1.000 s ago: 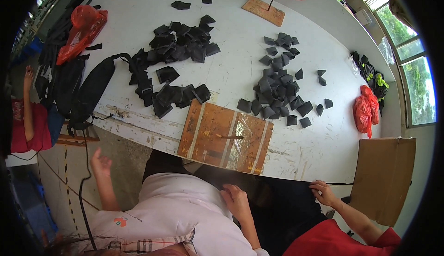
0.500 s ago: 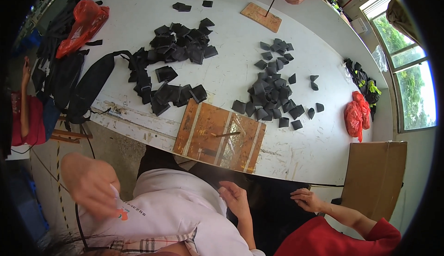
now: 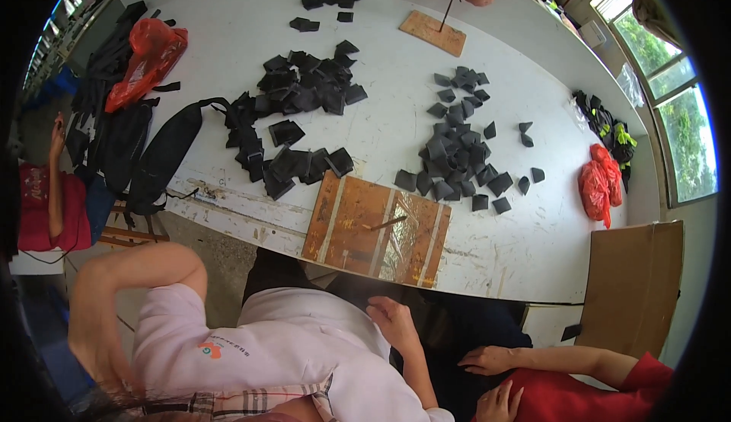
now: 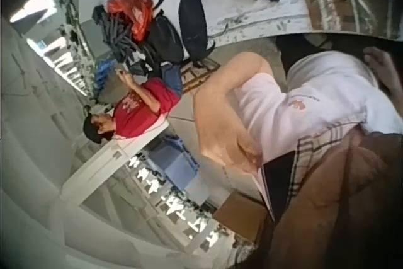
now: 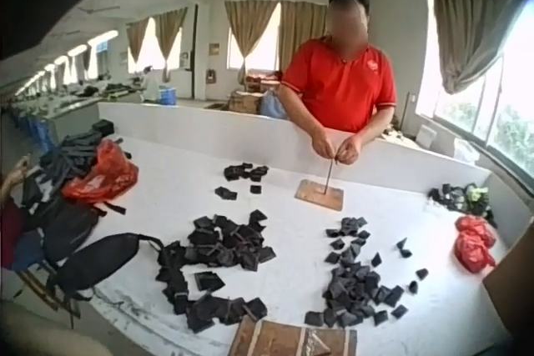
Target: The recorder is manually sliding small black foam or rubber components onto thin metal rods while seated at a workbench.
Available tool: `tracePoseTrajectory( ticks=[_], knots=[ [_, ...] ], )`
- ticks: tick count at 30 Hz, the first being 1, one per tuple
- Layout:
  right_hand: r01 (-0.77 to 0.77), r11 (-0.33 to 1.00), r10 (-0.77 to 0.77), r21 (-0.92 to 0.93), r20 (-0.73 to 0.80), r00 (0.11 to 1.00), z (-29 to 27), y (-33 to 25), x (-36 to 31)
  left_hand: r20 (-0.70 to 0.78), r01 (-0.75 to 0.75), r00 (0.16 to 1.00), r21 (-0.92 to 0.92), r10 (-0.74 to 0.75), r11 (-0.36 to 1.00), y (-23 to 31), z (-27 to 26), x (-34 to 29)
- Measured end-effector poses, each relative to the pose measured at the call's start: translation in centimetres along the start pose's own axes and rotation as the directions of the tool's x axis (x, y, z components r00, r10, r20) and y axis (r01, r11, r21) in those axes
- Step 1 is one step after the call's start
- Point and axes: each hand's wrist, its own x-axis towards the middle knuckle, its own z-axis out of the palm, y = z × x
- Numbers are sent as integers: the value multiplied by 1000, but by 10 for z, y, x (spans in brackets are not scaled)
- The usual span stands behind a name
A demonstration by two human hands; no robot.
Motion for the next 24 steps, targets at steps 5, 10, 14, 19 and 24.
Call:
tracePoseTrajectory(
  ticks=[5, 10, 14, 19, 24],
  knots=[
    [-1, 993, 6, 118, -39, 999, 4, -9, -10, -883, 815, -183, -382, -431, 435, -152, 17, -115],
    [145, 989, -141, 17, -132, 981, 0, -27, 11, -847, 905, -375, -245, -377, -349, -252, 45, -179],
    [286, 958, -282, 34, -101, 954, -9, -49, 23, -825, 894, -345, -143, -448, -425, -259, 50, -196],
    [388, 920, -382, -46, -326, 865, -12, -58, 39, -787, 894, -347, -442, -510, 74, -224, 57, -135],
    [409, 857, -245, 313, -450, 859, -9, -88, 56, -554, 727, -210, -639, -805, 250, -199, 104, -65]
  ],
)
